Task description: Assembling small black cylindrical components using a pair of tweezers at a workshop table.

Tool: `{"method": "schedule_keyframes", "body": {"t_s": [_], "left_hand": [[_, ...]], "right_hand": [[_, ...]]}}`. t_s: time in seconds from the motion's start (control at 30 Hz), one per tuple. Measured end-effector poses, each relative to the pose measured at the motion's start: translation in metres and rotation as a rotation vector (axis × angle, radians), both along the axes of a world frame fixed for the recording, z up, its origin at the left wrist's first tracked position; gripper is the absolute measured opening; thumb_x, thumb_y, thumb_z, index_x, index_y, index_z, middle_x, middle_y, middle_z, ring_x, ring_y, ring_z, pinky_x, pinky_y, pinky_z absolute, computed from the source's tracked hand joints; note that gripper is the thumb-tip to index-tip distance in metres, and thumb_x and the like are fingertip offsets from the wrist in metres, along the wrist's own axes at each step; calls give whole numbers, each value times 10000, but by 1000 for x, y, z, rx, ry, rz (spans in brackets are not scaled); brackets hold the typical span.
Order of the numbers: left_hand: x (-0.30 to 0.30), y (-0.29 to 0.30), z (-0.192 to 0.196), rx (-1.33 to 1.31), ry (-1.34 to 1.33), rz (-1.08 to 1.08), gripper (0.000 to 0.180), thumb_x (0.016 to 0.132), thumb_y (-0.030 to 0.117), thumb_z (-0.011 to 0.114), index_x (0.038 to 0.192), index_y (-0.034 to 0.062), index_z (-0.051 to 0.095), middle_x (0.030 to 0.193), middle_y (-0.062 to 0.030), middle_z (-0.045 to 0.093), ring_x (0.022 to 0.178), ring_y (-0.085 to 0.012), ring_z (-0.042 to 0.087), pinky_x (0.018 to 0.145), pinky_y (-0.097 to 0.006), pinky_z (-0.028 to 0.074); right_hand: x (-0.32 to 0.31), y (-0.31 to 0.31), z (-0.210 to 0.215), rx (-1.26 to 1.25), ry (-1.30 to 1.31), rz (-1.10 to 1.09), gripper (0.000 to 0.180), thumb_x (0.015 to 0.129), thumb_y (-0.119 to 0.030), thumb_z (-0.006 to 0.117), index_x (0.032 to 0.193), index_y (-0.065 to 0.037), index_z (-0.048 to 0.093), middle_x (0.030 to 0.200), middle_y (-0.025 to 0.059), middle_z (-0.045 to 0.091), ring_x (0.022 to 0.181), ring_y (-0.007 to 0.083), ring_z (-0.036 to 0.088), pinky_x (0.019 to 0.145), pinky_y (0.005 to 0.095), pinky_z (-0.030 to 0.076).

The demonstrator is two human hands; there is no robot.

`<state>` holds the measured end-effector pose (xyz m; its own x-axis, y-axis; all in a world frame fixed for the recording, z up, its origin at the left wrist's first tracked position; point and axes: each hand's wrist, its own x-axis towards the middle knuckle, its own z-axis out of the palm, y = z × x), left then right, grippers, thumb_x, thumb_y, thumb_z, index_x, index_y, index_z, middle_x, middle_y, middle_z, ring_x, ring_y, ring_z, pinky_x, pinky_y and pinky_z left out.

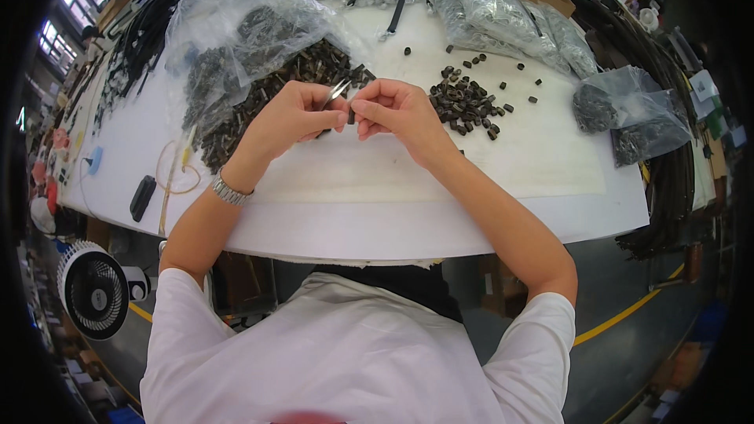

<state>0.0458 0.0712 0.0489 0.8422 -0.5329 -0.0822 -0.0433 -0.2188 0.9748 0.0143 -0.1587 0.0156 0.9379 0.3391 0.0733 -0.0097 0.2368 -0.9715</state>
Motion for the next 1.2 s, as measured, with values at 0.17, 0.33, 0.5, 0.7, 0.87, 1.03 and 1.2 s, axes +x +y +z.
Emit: {"method": "schedule_keyframes", "body": {"t_s": [0.17,0.33,0.5,0.7,0.87,1.03,1.2], "left_hand": [[-10,-2,-4,57,-151,49,118,862,152,738,876,37,717,667,42,609,539,-13,441,483,-219,286],[-14,-4,-2,-28,-77,127,107,872,144,708,901,41,696,698,33,615,535,-18,445,481,-222,295],[-18,-4,0,-11,-212,200,143,866,141,696,823,7,674,675,13,592,610,-50,467,551,-266,360],[-21,-6,-5,104,-457,194,139,889,124,696,830,16,632,709,43,545,642,-27,440,562,-245,351],[-24,-10,-9,135,-503,214,141,873,96,690,834,-9,604,729,26,552,662,-37,440,584,-252,356],[-29,-15,-12,74,-545,271,202,850,83,685,773,-34,541,651,-67,501,615,-110,445,564,-312,382],[-36,-19,-9,102,-704,307,150,838,56,684,785,-12,561,683,-123,578,580,-204,548,566,-359,445]], "right_hand": [[-5,9,2,-27,-61,-19,163,1033,-141,694,1085,13,680,941,68,712,778,144,707,758,297,599],[-14,21,5,-31,-144,-166,123,1022,-75,680,1059,43,675,939,76,721,774,131,706,716,281,590],[-30,32,12,-184,-137,-266,123,1001,-63,700,1053,48,682,886,69,726,749,119,701,682,258,571],[-35,32,19,-314,-163,-333,113,990,-68,707,999,44,691,816,70,727,698,103,689,637,251,554],[-35,30,15,-315,-157,-336,124,988,-92,712,960,28,694,822,78,737,693,105,695,619,253,548],[-34,30,13,-452,-178,-352,137,988,-130,718,982,4,689,830,48,727,715,123,710,625,266,553],[-27,23,12,112,176,-124,162,1008,-176,721,1028,-19,685,883,40,731,815,141,738,702,284,598]]}}
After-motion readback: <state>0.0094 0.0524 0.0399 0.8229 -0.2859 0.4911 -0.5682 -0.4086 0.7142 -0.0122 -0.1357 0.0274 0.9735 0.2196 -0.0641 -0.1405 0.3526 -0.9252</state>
